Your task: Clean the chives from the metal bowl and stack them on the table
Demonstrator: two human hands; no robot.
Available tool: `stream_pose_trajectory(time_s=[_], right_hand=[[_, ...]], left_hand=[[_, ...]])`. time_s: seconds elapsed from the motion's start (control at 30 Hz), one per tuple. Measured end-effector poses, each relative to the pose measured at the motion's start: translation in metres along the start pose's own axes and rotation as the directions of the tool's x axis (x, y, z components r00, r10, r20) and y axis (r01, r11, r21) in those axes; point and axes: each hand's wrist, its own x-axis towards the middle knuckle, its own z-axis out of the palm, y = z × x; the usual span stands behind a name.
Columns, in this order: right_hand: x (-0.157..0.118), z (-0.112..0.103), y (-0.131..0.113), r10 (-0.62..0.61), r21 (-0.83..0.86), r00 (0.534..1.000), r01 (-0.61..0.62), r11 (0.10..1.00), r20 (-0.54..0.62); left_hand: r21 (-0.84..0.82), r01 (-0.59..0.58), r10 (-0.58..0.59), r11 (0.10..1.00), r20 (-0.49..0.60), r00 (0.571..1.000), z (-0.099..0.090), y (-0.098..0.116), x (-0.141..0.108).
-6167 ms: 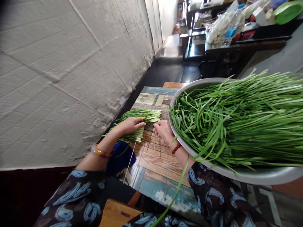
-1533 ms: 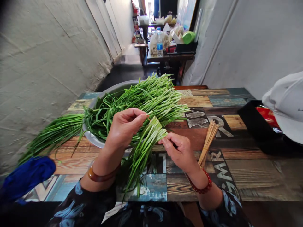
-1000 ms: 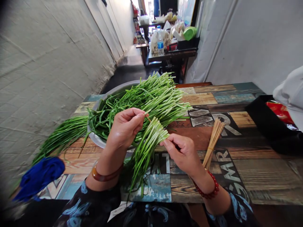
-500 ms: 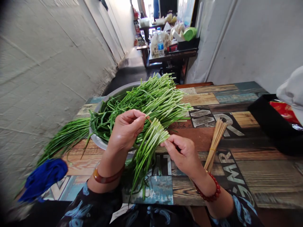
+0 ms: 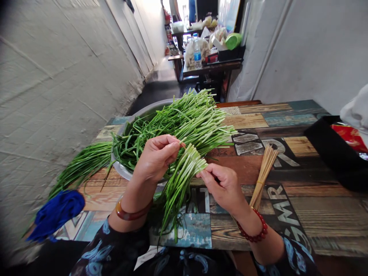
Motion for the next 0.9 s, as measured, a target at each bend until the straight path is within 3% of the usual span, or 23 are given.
stream_pose_trajectory(time_s=[0.23,0.4,0.53,0.6,0.73,0.9], right_hand=[[0.001,0.001,-0.002,-0.047,-0.060,0.998,0.044,0.997,-0.038],[0.002,0.001,0.000,-0.036,-0.041,0.998,0.034,0.999,-0.043],[0.005,0.000,-0.002,-0.041,-0.014,0.998,0.041,0.999,-0.038],[0.006,-0.001,-0.005,-0.057,-0.022,0.998,0.056,0.998,-0.031],[0.006,0.002,-0.010,-0.177,-0.110,0.983,0.170,0.979,-0.052],[0.002,0.009,-0.011,-0.366,-0.178,0.930,0.354,0.918,-0.035]], left_hand=[[0.090,-0.063,0.061,0.994,0.026,0.998,0.004,0.000,-0.003],[0.247,-0.168,0.155,0.954,0.073,0.985,0.006,0.003,-0.006],[0.366,-0.291,0.241,0.884,0.177,0.954,0.002,0.007,-0.005],[0.362,-0.299,0.224,0.883,0.235,0.946,0.000,0.007,-0.004],[0.352,-0.254,0.157,0.901,0.282,0.946,-0.005,0.007,-0.005],[0.407,-0.274,0.147,0.871,0.314,0.938,-0.016,0.013,-0.018]])
